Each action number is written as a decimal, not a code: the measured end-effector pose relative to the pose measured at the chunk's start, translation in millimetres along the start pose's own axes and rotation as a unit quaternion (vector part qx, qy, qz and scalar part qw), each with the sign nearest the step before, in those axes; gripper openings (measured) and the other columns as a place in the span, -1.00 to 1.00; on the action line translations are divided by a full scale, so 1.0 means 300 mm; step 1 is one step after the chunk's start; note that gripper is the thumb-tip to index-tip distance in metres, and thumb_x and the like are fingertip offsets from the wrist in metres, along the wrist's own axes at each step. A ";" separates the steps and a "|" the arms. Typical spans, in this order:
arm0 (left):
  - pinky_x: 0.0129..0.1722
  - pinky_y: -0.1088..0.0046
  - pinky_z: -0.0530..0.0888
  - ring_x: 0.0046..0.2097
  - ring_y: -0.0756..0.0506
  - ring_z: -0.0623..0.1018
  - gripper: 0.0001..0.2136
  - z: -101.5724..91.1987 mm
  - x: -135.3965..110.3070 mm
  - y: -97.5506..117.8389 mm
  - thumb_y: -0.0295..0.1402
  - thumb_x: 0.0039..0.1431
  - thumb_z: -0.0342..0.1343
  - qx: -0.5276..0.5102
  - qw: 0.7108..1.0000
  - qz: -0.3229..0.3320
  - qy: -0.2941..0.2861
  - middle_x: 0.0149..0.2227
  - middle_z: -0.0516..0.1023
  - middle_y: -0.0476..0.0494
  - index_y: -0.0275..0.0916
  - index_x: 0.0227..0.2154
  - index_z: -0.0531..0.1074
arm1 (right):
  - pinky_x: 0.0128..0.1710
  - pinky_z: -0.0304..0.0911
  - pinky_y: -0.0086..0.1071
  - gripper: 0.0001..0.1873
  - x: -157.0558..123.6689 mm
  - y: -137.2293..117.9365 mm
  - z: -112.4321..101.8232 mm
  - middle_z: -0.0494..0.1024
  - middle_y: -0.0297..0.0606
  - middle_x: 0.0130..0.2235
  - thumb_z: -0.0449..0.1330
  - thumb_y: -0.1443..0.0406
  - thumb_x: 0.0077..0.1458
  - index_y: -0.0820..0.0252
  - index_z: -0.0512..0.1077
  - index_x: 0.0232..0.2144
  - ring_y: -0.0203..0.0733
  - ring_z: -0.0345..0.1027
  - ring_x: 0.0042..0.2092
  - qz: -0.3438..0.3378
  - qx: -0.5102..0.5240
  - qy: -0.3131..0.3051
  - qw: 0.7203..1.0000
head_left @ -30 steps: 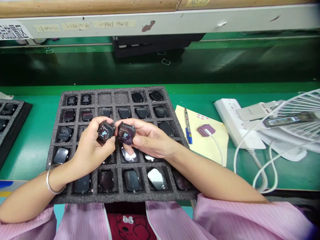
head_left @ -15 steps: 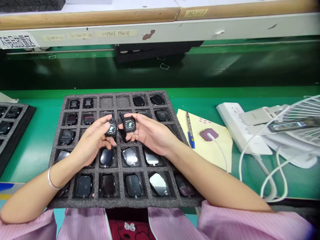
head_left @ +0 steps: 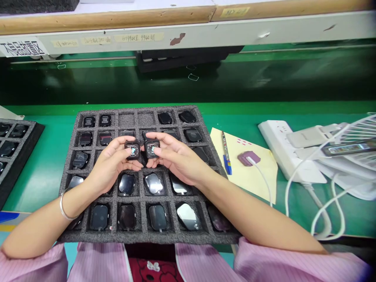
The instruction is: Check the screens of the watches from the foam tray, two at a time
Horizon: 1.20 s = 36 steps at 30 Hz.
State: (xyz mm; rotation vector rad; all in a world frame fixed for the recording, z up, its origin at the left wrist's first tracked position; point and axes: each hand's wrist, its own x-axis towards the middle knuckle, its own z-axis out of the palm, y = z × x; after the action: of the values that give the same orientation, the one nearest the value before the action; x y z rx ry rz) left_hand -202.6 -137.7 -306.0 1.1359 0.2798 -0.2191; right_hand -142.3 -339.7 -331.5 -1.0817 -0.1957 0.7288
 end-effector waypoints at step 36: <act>-0.46 0.53 0.61 -0.50 0.03 0.62 -0.64 0.019 -0.006 -0.017 -0.40 0.03 0.39 0.089 0.995 0.042 0.001 -0.34 0.62 0.05 -0.24 -0.11 0.44 | -0.29 0.46 -0.39 -0.54 -0.010 0.008 0.009 0.59 -0.43 -0.31 0.43 0.34 0.10 0.13 0.39 0.01 -0.31 0.55 -0.35 -0.023 -0.067 -0.025 0.997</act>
State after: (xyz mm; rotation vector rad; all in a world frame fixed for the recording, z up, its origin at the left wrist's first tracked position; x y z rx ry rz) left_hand -205.2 -145.0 -307.5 1.3218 0.2166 -0.1723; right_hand -147.0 -338.9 -331.7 -1.1831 -0.3148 0.7092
